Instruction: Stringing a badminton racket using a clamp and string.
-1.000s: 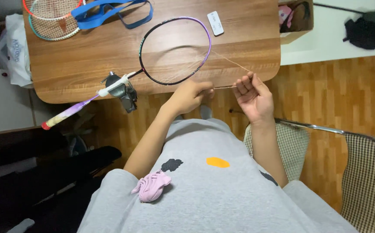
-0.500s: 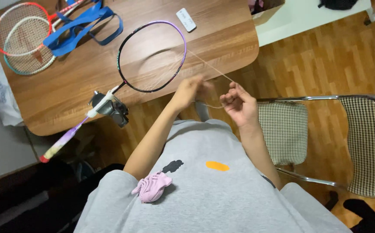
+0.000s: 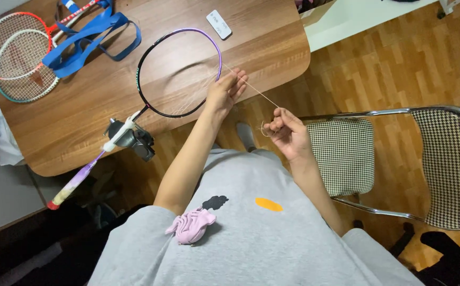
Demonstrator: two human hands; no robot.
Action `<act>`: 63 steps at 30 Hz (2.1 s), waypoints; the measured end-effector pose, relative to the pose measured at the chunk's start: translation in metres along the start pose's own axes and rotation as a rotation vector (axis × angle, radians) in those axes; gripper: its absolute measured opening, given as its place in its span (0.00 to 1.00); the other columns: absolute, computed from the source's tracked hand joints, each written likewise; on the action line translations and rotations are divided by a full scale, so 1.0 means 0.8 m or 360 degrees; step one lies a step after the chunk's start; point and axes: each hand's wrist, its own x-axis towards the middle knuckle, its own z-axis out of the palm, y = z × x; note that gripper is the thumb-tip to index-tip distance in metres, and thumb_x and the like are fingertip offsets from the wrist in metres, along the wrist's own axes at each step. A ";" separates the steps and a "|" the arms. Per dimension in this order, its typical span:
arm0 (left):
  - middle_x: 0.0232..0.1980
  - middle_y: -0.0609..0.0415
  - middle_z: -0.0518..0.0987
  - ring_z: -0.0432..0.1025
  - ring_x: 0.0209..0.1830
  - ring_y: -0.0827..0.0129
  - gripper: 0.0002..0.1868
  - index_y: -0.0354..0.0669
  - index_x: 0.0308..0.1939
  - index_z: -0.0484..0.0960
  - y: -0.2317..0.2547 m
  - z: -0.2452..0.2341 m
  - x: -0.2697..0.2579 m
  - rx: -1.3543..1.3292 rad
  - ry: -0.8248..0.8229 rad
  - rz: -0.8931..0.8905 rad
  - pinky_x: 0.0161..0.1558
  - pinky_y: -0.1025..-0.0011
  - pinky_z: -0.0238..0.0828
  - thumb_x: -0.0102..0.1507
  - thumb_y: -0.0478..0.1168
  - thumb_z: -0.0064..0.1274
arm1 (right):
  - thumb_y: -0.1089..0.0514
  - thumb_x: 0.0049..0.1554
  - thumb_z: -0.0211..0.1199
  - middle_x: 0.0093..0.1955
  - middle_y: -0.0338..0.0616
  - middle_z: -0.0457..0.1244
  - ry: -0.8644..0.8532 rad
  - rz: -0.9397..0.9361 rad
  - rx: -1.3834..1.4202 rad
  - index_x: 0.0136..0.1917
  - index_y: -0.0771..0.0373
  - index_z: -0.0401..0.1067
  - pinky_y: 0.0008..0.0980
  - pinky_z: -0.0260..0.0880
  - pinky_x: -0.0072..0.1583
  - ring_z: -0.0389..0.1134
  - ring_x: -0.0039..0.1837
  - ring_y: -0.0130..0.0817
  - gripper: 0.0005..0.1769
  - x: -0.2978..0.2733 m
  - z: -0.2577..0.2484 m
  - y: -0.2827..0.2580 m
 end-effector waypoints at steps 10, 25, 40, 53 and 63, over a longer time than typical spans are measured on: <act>0.52 0.43 0.84 0.82 0.48 0.62 0.21 0.25 0.58 0.77 0.002 0.019 0.009 0.0507 0.0088 0.0249 0.49 0.69 0.81 0.68 0.41 0.53 | 0.58 0.70 0.56 0.37 0.42 0.68 -0.0249 -0.0080 -0.0327 0.53 0.67 0.72 0.37 0.72 0.61 0.69 0.41 0.30 0.09 0.004 0.004 -0.007; 0.31 0.38 0.79 0.74 0.32 0.44 0.05 0.36 0.28 0.82 -0.057 -0.004 0.036 0.2833 -0.0715 0.0960 0.34 0.54 0.68 0.49 0.31 0.58 | 0.48 0.67 0.53 0.58 0.54 0.70 -0.0012 -0.0443 -0.2335 0.62 0.67 0.72 0.38 0.68 0.63 0.71 0.61 0.45 0.21 0.175 0.042 0.006; 0.48 0.41 0.84 0.79 0.46 0.50 0.15 0.40 0.55 0.84 -0.017 -0.104 -0.064 0.2335 -0.0646 0.0577 0.47 0.60 0.74 0.68 0.43 0.52 | 0.75 0.61 0.53 0.33 0.36 0.43 0.0225 -0.0434 0.0694 0.39 0.56 0.52 0.30 0.48 0.42 0.44 0.36 0.31 0.18 0.147 -0.213 -0.169; 0.42 0.46 0.85 0.81 0.40 0.66 0.09 0.29 0.46 0.83 0.046 -0.199 -0.159 0.0303 0.0841 0.0441 0.40 0.74 0.80 0.67 0.34 0.53 | 0.48 0.61 0.62 0.55 0.58 0.70 0.0682 -0.0289 -0.2936 0.59 0.63 0.79 0.42 0.70 0.60 0.72 0.58 0.49 0.20 0.170 -0.133 -0.060; 0.44 0.48 0.86 0.81 0.42 0.68 0.09 0.32 0.45 0.84 0.026 -0.183 -0.154 0.0127 0.1050 0.0403 0.40 0.74 0.81 0.66 0.36 0.56 | 0.54 0.61 0.59 0.53 0.61 0.69 -0.0589 -0.0285 -0.3020 0.60 0.69 0.74 0.44 0.73 0.55 0.73 0.53 0.53 0.19 0.157 0.089 0.065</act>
